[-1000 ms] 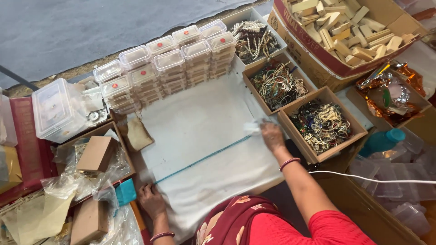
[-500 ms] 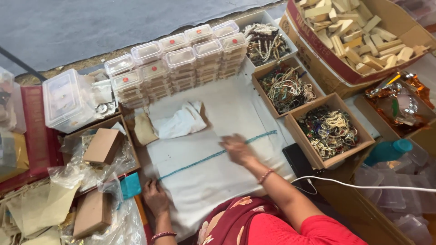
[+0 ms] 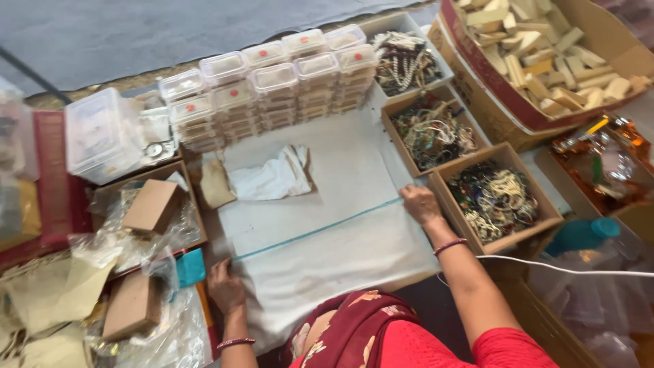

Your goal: The person cleans a turquoise beaded necklace with a white cloth on a table, then places it into a small plastic bag. They subsequently put the bagged necklace into a beige pouch and wipe a clear plastic container with the cloth.

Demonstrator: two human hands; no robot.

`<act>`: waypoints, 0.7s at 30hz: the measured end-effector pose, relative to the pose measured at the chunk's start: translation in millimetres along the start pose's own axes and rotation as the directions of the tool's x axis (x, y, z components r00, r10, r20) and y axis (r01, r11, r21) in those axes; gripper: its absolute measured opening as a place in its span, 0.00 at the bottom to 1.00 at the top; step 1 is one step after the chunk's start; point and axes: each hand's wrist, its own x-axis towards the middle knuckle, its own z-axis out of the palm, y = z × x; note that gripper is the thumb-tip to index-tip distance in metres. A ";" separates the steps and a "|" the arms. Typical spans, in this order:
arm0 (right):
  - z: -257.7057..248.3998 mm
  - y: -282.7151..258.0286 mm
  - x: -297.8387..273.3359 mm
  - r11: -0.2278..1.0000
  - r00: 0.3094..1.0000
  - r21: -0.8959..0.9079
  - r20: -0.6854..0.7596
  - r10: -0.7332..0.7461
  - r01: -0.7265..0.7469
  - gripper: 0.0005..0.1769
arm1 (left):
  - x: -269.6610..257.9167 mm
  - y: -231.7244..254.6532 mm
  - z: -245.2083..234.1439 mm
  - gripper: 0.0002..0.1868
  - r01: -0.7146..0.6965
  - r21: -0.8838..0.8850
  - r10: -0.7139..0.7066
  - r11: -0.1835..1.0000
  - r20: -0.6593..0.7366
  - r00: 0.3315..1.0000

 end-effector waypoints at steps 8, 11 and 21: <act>-2.3 -106.8 87.6 0.993 0.994 0.026 -0.010 -0.113 0.113 0.16 | -4.3 13.4 -1.4 0.12 0.004 -0.030 -0.004 1.000 0.000 1.000; -22.8 -207.0 140.7 0.939 0.953 0.163 -0.044 -0.301 0.304 0.26 | -11.9 10.0 2.1 0.11 0.014 -0.050 -0.015 0.999 -0.024 1.000; 128.3 -306.5 174.2 0.868 0.899 0.362 0.145 -0.414 0.341 0.22 | -5.1 5.9 -4.1 0.15 0.082 -0.167 -0.074 0.983 0.054 0.996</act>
